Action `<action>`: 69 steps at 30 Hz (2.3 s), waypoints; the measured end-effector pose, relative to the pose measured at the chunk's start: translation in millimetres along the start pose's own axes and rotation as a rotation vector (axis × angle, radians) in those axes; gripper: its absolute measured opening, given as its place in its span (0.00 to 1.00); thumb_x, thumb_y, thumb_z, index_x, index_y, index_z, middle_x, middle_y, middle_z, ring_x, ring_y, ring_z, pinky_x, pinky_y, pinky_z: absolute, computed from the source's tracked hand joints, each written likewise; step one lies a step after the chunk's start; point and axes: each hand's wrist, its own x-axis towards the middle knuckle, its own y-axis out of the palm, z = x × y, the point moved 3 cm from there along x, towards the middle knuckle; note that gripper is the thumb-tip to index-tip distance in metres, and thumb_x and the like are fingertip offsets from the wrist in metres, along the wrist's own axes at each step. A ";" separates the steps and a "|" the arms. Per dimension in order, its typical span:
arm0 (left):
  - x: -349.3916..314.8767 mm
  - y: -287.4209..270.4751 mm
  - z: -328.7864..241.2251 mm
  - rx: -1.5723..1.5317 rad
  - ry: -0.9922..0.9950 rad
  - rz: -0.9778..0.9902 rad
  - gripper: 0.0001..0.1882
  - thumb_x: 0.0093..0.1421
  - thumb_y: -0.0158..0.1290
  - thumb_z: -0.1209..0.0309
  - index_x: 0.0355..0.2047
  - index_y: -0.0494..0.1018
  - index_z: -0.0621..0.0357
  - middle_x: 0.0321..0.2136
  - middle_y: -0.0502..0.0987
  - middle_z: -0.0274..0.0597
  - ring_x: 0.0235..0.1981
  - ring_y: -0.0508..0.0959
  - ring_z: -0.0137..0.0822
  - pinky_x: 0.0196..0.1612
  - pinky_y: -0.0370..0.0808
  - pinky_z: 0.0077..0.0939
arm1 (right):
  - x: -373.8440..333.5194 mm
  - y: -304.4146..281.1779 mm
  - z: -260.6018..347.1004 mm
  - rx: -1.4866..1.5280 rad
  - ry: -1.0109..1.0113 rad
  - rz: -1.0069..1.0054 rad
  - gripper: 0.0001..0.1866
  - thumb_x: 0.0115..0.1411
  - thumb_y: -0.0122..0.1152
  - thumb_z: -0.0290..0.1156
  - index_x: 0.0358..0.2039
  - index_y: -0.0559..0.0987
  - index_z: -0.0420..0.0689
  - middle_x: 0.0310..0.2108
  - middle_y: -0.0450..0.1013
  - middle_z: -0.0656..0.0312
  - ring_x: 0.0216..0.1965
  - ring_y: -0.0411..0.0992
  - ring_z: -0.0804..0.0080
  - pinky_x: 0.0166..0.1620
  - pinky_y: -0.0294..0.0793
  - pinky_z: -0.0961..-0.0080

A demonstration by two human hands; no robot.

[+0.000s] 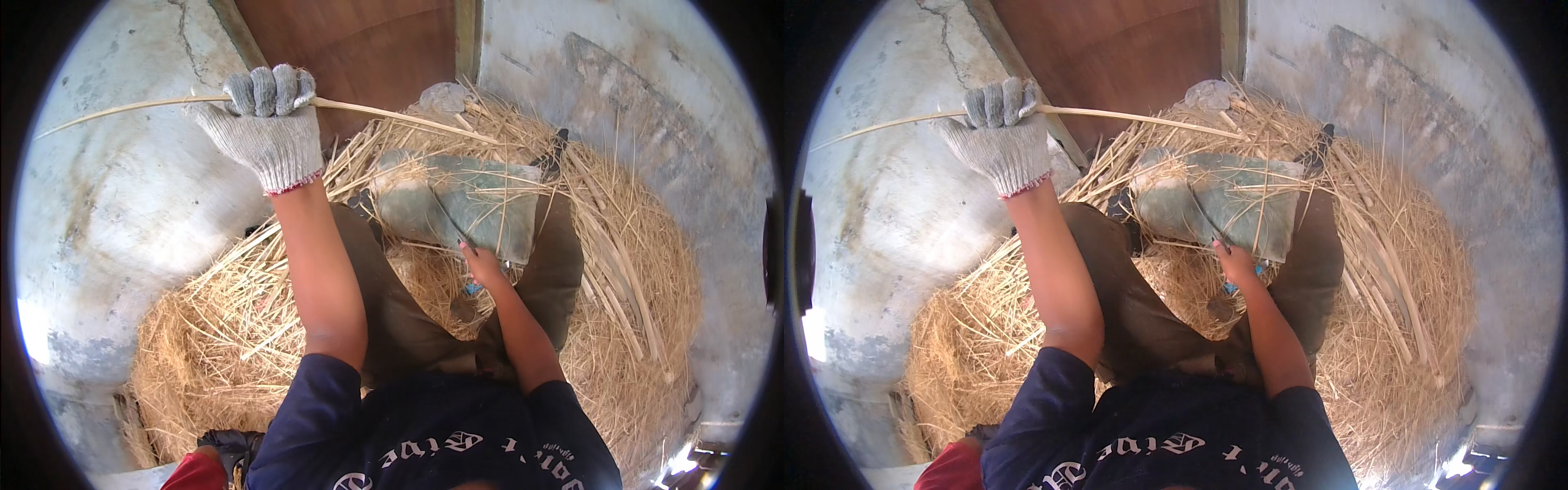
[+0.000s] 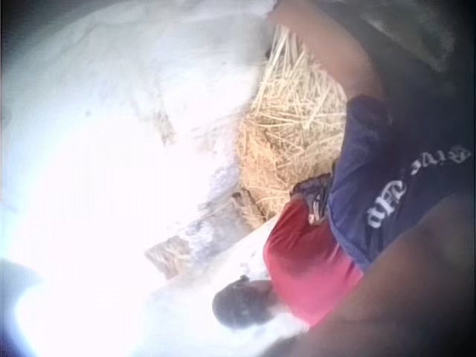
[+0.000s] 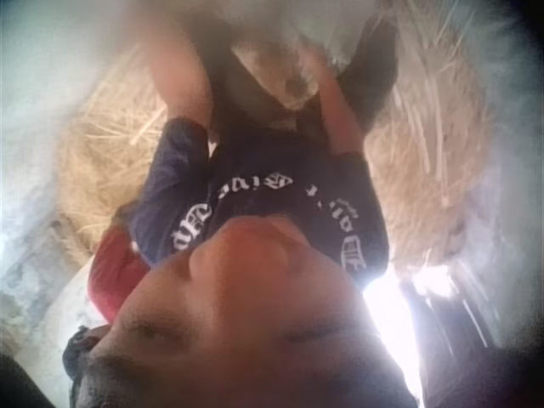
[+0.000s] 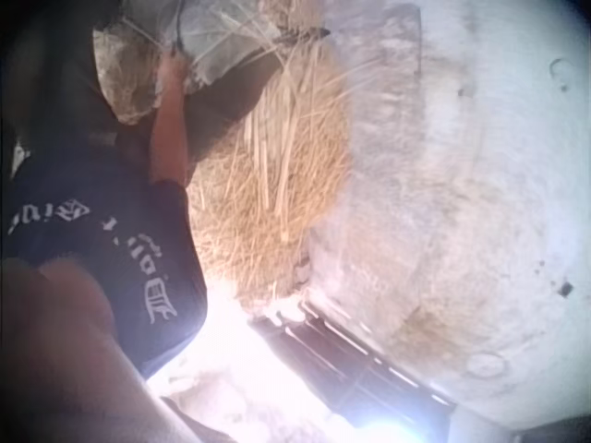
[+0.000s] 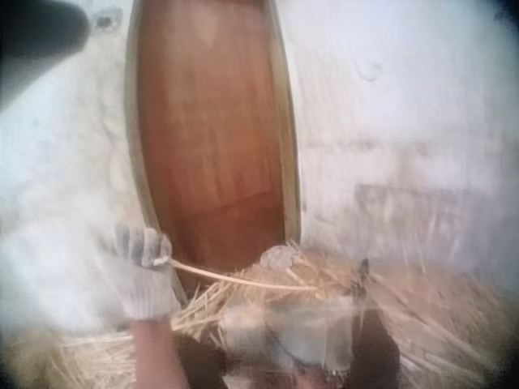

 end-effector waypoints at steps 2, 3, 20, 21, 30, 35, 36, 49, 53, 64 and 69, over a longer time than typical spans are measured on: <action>-0.1 3.3 -0.9 -0.013 -0.001 0.063 0.40 0.68 0.34 0.29 0.11 0.53 0.45 0.09 0.51 0.30 0.14 0.53 0.32 0.23 0.55 0.30 | 0.7 1.0 -1.2 -0.020 -0.007 -0.010 0.35 0.66 0.55 0.63 0.28 0.77 0.37 0.18 0.73 0.56 0.16 0.72 0.65 0.26 0.75 0.64; -0.1 5.3 -0.8 -0.004 -0.019 0.131 0.39 0.69 0.36 0.30 0.11 0.53 0.45 0.09 0.52 0.29 0.15 0.55 0.32 0.25 0.57 0.31 | 1.1 1.5 -1.6 -0.023 -0.007 -0.001 0.35 0.66 0.55 0.63 0.28 0.77 0.37 0.18 0.73 0.56 0.16 0.73 0.65 0.26 0.75 0.64; 2.8 -11.8 23.3 0.484 0.155 -0.050 0.23 0.66 0.57 0.45 0.30 0.71 0.51 0.27 0.73 0.39 0.33 0.75 0.44 0.42 0.78 0.51 | 1.2 8.1 -9.3 -0.472 -0.113 -0.013 0.25 0.57 0.66 0.44 0.42 0.82 0.30 0.38 0.79 0.36 0.41 0.79 0.40 0.46 0.78 0.52; 3.3 -12.2 22.3 0.491 0.169 -0.053 0.23 0.67 0.57 0.45 0.30 0.71 0.51 0.27 0.73 0.39 0.33 0.75 0.44 0.42 0.78 0.51 | 6.0 7.8 -13.9 -0.431 -0.093 0.001 0.26 0.57 0.67 0.44 0.42 0.82 0.30 0.38 0.79 0.36 0.41 0.79 0.40 0.46 0.77 0.51; 10.9 -15.0 44.5 0.573 0.190 -0.208 0.19 0.70 0.56 0.55 0.30 0.71 0.58 0.23 0.74 0.40 0.24 0.76 0.36 0.33 0.80 0.37 | 18.3 17.7 -30.7 -0.443 -0.173 0.068 0.18 0.59 0.68 0.40 0.31 0.80 0.33 0.21 0.78 0.54 0.21 0.79 0.61 0.32 0.77 0.61; 13.7 -13.0 57.0 0.595 0.269 -0.211 0.21 0.70 0.54 0.53 0.27 0.71 0.56 0.21 0.72 0.36 0.21 0.73 0.32 0.29 0.77 0.31 | 6.0 13.5 -20.0 -0.353 -0.068 0.138 0.25 0.59 0.67 0.41 0.46 0.79 0.30 0.33 0.80 0.43 0.33 0.81 0.51 0.39 0.79 0.58; 13.6 -10.7 56.9 0.581 0.299 -0.142 0.22 0.71 0.54 0.51 0.26 0.70 0.54 0.19 0.71 0.35 0.19 0.71 0.32 0.26 0.74 0.29 | 2.7 12.9 -18.1 -0.280 -0.039 0.149 0.24 0.59 0.67 0.40 0.45 0.79 0.31 0.32 0.80 0.45 0.30 0.81 0.54 0.36 0.79 0.59; 11.6 -19.5 56.2 0.453 0.100 0.060 0.25 0.67 0.55 0.42 0.41 0.76 0.54 0.27 0.73 0.33 0.29 0.71 0.34 0.34 0.71 0.36 | -13.3 16.2 -1.3 0.311 0.282 0.067 0.17 0.56 0.68 0.39 0.28 0.76 0.38 0.21 0.72 0.59 0.17 0.68 0.74 0.18 0.67 0.68; 13.9 -20.1 53.5 0.439 0.109 0.021 0.21 0.67 0.59 0.49 0.41 0.76 0.55 0.27 0.73 0.33 0.29 0.72 0.34 0.36 0.73 0.37 | -24.0 0.9 6.6 -0.161 0.187 -0.010 0.19 0.55 0.68 0.42 0.35 0.81 0.35 0.27 0.79 0.49 0.27 0.78 0.59 0.30 0.76 0.59; 3.6 -11.0 59.7 0.811 0.504 -0.367 0.13 0.67 0.60 0.60 0.33 0.76 0.56 0.25 0.77 0.35 0.25 0.77 0.27 0.31 0.79 0.28 | -40.3 -18.6 9.9 -0.173 0.192 -0.028 0.17 0.52 0.69 0.40 0.31 0.83 0.36 0.27 0.80 0.48 0.25 0.80 0.57 0.30 0.76 0.62; 12.3 -8.9 66.7 0.664 0.322 -0.291 0.17 0.71 0.54 0.52 0.33 0.73 0.50 0.19 0.67 0.26 0.19 0.66 0.22 0.23 0.65 0.22 | -79.8 -72.7 52.0 0.170 0.116 0.206 0.14 0.54 0.70 0.35 0.20 0.76 0.41 0.17 0.69 0.65 0.15 0.66 0.79 0.20 0.63 0.75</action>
